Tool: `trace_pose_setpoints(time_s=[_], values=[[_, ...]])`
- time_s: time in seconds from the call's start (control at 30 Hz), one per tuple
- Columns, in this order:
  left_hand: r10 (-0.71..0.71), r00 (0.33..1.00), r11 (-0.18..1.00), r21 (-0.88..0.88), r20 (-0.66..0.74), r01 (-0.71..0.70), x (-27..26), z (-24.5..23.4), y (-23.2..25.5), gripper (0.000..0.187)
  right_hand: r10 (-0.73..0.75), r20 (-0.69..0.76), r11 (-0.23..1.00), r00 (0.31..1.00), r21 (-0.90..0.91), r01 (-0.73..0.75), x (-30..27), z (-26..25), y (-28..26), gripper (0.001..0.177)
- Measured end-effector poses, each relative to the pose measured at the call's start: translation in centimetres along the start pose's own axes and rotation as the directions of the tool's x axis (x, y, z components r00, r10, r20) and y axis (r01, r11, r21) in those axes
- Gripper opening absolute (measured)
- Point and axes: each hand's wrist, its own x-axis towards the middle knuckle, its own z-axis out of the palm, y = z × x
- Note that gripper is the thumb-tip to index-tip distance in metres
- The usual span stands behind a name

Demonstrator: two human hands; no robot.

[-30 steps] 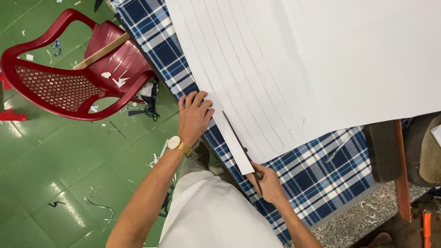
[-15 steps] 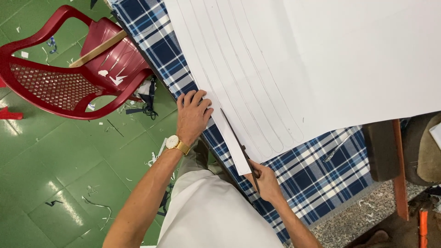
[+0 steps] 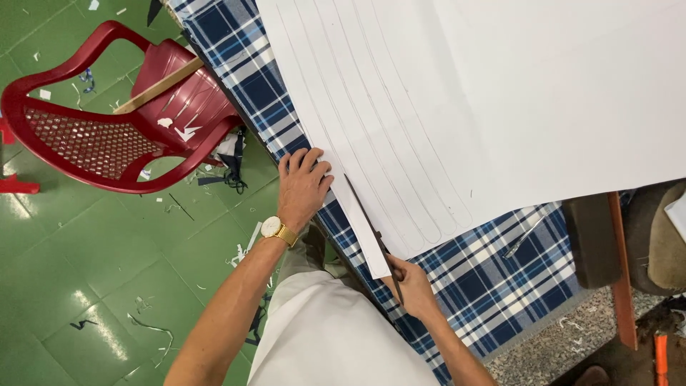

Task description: The person uses a wooden ruler and a pen to draw parallel lines on a large sheet of white paper. They then use scissors to cut along the drawn lines, separating the paper into long strips.

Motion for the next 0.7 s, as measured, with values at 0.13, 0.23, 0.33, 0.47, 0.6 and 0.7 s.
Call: trace_pose_setpoints(time_s=[0.13, 0.23, 0.33, 0.47, 0.6, 0.7], values=[[-0.004, 1.0, 1.0, -0.013, 0.006, 0.004, 0.0, 0.1, -0.1, 0.015, -0.028, 0.014, 0.999, 1.0, -0.03, 0.028, 1.0, 0.1, 0.1, 0.056], [-0.001, 1.0, 1.0, -0.001, -0.005, 0.001, -0.1, 0.1, 0.0, 0.016, -0.04, 0.003, 0.999, 0.999, 0.011, 0.04, 2.4, 0.5, 1.0, 0.059], [0.0, 1.0, 1.0, -0.005, -0.01, 0.0, -0.1, 0.0, 0.1, 0.015, -0.052, 0.013, 0.998, 0.999, 0.04, 0.051, 3.1, 0.7, 1.3, 0.062], [-0.006, 1.0, 1.0, -0.012, 0.005, 0.006, -0.1, 0.1, 0.0, 0.016, -0.039, -0.003, 0.994, 0.999, 0.1, 0.04, 2.9, 0.9, 1.4, 0.065], [-0.014, 1.0, 1.0, -0.017, 0.023, 0.014, 0.0, 0.1, 0.0, 0.016, -0.047, 0.005, 0.992, 0.999, 0.119, 0.046, 2.3, 1.2, 0.2, 0.062], [-0.022, 0.999, 0.999, -0.026, 0.024, 0.023, 0.1, -0.2, 0.2, 0.016, -0.016, 0.009, 0.992, 1.0, 0.123, 0.015, 2.5, 0.9, 0.2, 0.059]])
